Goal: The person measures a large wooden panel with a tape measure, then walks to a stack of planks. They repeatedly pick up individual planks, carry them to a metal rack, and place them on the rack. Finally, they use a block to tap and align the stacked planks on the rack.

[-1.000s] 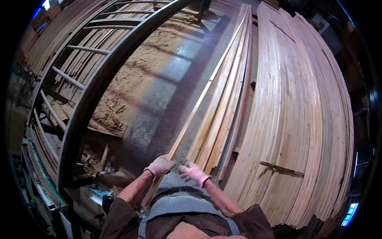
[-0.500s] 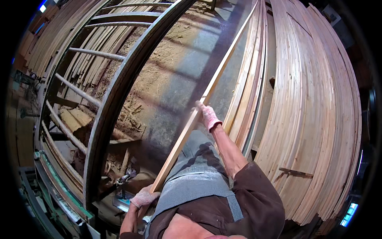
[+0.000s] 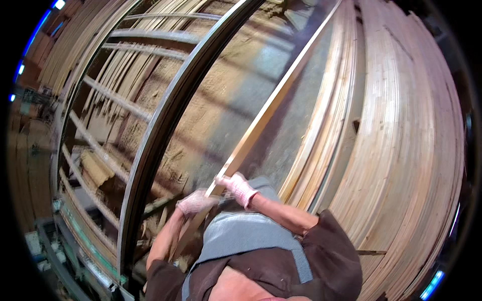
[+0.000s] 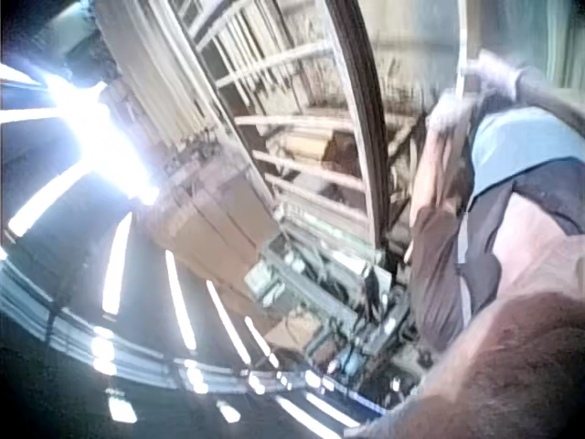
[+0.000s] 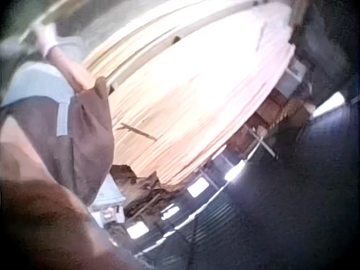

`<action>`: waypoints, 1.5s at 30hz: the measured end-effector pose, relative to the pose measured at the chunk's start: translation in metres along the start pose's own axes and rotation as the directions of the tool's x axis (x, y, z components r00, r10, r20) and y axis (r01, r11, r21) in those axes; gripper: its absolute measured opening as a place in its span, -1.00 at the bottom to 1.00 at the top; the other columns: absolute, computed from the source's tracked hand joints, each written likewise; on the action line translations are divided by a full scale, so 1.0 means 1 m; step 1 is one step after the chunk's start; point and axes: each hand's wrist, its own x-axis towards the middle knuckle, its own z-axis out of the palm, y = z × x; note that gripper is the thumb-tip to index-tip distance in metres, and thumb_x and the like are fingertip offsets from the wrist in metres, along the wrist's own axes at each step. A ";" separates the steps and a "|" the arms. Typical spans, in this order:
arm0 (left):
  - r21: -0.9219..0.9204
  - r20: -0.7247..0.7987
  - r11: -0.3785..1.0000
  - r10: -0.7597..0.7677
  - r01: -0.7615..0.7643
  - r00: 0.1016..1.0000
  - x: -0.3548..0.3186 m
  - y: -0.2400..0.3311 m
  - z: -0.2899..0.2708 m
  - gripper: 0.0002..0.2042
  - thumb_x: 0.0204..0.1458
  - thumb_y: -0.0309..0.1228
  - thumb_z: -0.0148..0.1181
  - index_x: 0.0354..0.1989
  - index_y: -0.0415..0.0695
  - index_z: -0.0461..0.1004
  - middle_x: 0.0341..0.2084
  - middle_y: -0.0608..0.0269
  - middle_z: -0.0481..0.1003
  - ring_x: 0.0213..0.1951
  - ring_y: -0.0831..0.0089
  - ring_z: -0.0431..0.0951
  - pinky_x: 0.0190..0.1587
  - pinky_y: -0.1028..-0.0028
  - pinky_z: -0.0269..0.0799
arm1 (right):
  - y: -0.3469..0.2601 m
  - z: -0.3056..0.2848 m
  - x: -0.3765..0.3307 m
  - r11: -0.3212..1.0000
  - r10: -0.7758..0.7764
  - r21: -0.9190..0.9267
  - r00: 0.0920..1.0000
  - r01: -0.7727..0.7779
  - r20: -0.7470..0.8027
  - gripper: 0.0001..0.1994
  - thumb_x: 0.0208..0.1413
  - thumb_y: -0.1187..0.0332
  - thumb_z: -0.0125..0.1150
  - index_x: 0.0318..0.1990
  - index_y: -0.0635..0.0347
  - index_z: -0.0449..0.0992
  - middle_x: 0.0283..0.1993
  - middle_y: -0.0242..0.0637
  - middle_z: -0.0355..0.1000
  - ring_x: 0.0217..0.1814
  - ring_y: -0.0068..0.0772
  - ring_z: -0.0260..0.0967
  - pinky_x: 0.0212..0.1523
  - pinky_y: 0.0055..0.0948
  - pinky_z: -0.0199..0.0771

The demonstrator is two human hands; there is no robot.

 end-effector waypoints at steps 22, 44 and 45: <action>0.244 -0.273 0.957 -0.086 0.155 0.958 -0.104 -0.104 -0.049 -0.50 0.11 -0.20 0.24 0.24 -0.05 0.44 0.19 -0.10 0.45 0.22 0.11 0.47 0.26 0.29 0.39 | -0.330 -0.225 0.294 0.861 0.013 0.434 0.841 0.266 -0.542 -0.53 0.11 0.05 0.45 -0.06 0.13 0.37 -0.41 -0.27 0.37 -0.54 -0.27 0.40 -0.57 -0.20 0.52; 0.118 -0.566 0.835 -0.388 0.537 0.727 -0.171 -0.170 0.021 -0.68 0.06 -0.34 0.09 0.01 -0.05 0.53 -0.24 -0.08 0.59 -0.10 -0.09 0.59 -0.04 0.06 0.48 | -0.231 -0.106 0.238 0.748 -0.031 0.634 0.964 0.198 -0.265 -0.80 0.29 0.15 0.17 -0.36 -0.09 0.36 -0.53 -0.49 0.31 -0.56 -0.39 0.33 -0.38 -0.18 0.46; 0.134 -0.600 0.838 -0.356 0.529 0.716 -0.173 -0.191 0.025 -0.68 0.06 -0.34 0.10 0.01 -0.05 0.52 -0.26 -0.08 0.59 -0.12 -0.08 0.60 -0.06 0.06 0.49 | -0.229 -0.094 0.238 0.754 -0.055 0.623 0.965 0.208 -0.255 -0.81 0.29 0.15 0.17 -0.34 -0.08 0.37 -0.52 -0.48 0.32 -0.54 -0.39 0.34 -0.37 -0.18 0.47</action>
